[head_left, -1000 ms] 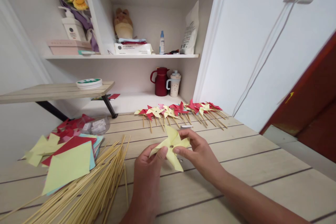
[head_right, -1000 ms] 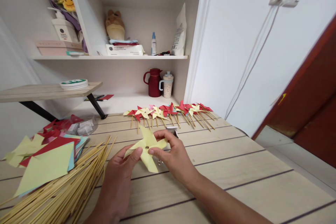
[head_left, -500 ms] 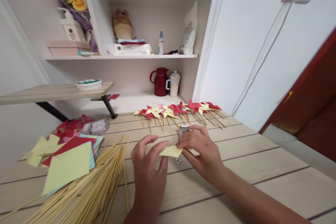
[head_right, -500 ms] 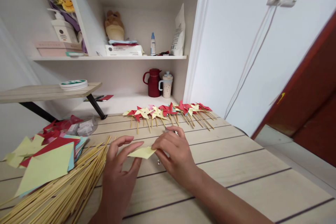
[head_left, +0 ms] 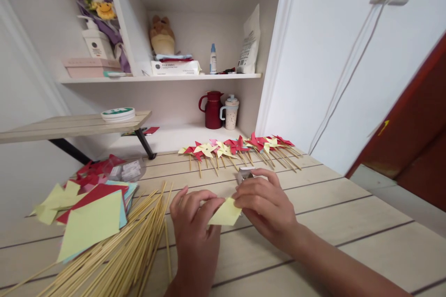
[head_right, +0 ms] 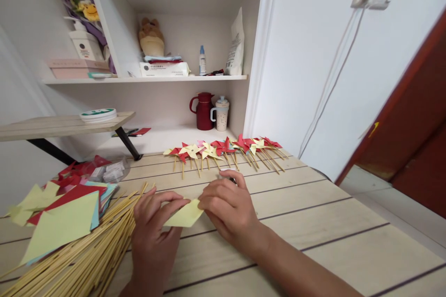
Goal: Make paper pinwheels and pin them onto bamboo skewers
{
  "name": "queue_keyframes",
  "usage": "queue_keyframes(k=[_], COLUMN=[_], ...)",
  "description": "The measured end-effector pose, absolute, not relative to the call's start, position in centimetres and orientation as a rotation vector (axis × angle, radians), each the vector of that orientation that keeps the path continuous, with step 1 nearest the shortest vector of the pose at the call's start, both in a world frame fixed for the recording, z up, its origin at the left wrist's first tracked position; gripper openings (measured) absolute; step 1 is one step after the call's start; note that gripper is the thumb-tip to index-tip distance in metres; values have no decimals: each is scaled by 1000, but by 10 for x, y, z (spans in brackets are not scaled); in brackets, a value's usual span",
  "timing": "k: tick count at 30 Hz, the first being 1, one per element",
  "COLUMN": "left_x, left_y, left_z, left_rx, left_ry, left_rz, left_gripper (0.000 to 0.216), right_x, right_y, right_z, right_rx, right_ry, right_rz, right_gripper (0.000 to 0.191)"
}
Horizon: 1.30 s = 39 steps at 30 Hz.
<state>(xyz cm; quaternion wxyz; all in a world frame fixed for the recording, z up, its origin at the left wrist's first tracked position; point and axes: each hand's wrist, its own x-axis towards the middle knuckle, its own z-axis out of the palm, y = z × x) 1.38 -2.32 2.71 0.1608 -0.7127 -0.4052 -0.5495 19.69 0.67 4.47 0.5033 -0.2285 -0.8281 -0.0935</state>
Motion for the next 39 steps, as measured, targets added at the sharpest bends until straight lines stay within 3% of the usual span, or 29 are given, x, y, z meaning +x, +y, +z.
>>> queue_keyframes(k=[3, 8, 14, 39], left_x=[16, 16, 17, 23], left_y=[-24, -24, -26, -26], left_z=[30, 30, 31, 29], left_rx=[-2033, -2019, -2035, -2005], left_ry=[-1144, -1147, -1146, -1109], left_rz=[-1574, -1585, -1565, -1622], left_gripper=[26, 26, 26, 21], right_x=[196, 195, 196, 190], right_y=[7, 11, 11, 9], right_z=[45, 41, 42, 40], right_rx=[-544, -588, -624, -611], right_ry=[-1979, -1893, -1919, -1925], right_rz=[-221, -141, -69, 32], right_gripper=[21, 40, 15, 16])
